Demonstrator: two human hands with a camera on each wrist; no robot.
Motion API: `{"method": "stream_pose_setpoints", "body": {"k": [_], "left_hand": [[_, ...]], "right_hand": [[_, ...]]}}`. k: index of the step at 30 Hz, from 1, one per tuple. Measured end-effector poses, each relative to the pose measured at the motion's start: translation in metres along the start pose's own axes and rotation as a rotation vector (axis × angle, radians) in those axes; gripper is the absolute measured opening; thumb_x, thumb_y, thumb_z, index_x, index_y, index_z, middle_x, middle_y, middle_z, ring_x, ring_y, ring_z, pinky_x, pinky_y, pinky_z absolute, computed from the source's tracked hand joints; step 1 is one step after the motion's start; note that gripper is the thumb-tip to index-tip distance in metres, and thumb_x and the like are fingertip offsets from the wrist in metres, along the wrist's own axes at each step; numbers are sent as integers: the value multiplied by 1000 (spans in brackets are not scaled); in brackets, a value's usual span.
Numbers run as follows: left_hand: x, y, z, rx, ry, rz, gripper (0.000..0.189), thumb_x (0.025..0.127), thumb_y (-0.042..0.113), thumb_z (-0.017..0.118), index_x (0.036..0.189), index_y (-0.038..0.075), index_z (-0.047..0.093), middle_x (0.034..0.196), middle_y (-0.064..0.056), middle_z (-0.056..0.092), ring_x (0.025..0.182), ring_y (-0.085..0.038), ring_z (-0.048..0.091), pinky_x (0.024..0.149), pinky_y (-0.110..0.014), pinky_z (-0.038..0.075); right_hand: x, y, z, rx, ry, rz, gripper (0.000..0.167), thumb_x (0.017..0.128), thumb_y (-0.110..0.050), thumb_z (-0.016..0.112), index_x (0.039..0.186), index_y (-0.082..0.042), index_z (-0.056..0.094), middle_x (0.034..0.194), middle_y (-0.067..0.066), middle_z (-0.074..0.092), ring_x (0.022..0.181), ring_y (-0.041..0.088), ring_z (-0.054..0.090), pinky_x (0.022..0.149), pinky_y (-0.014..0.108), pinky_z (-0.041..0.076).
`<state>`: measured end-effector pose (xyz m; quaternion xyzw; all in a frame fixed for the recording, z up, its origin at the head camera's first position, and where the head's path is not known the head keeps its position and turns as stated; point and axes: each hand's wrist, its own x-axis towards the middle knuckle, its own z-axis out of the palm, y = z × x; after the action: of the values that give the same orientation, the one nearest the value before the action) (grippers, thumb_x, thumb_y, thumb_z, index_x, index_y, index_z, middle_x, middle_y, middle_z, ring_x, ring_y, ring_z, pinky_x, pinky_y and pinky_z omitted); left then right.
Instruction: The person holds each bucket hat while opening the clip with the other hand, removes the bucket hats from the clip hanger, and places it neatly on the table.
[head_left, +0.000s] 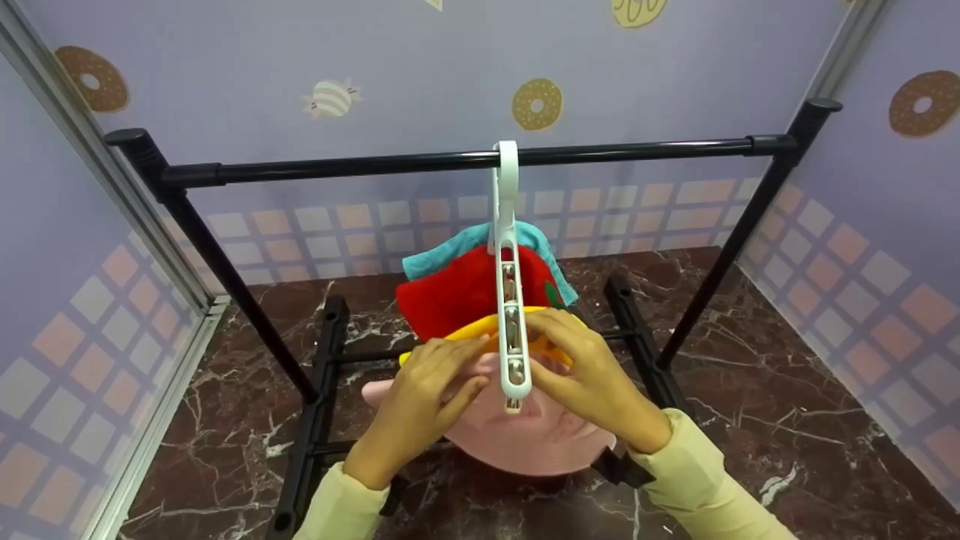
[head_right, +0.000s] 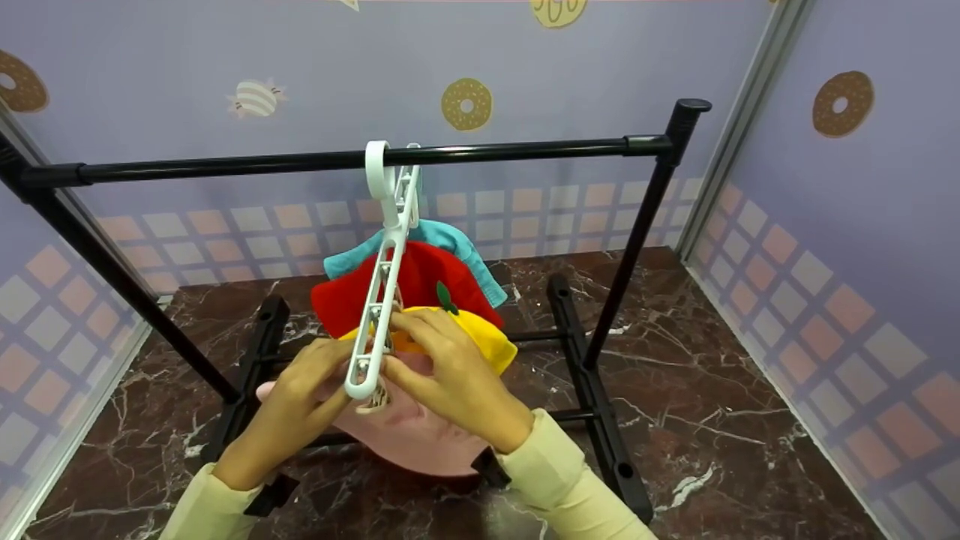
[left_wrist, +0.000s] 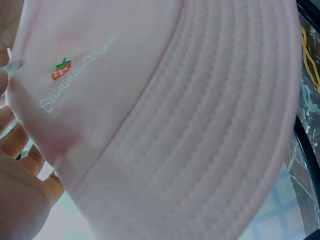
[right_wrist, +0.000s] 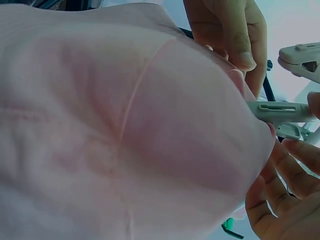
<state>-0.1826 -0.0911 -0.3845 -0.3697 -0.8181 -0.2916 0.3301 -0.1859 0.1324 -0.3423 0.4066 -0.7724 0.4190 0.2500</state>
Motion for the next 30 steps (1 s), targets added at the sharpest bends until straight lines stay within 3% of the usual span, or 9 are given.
{"method": "stream_pose_setpoints", "body": {"k": [6,11,15,24,30], "left_hand": [[3,3,3,-31,11,-12,43,88,20,71,127,5,62,119,-5,67,106,-17,63,92,-34,51],[5,7,4,-63,1,-71,42,89,22,70,126,4,62,120,-4,67,111,-18,63,97,-35,50],[7,11,6,-87,-1,-106,36,89,23,69,120,5,65,114,-3,69,106,-16,65,94,-32,52],[11,15,11,-193,53,-127,16,85,11,72,99,3,70,95,-3,71,87,-12,65,76,-24,55],[12,17,15,-250,109,-138,8,83,5,73,91,2,70,85,-6,70,77,-11,66,69,-16,54]], "right_hand": [[0,1,-2,22,-12,37,39,85,-6,72,123,-7,63,108,4,66,86,14,57,71,27,52],[-1,3,-2,34,-4,36,40,84,-4,72,122,-5,63,111,6,67,87,15,57,71,27,51],[-2,4,-2,43,11,39,38,82,-2,73,120,-5,65,112,7,68,88,16,57,70,26,51],[-3,6,-3,66,8,52,37,83,-2,72,119,-5,65,106,6,67,81,17,57,67,24,50],[-3,7,-1,45,16,43,36,83,-3,72,118,-4,66,110,6,69,93,17,56,77,24,52]]}}
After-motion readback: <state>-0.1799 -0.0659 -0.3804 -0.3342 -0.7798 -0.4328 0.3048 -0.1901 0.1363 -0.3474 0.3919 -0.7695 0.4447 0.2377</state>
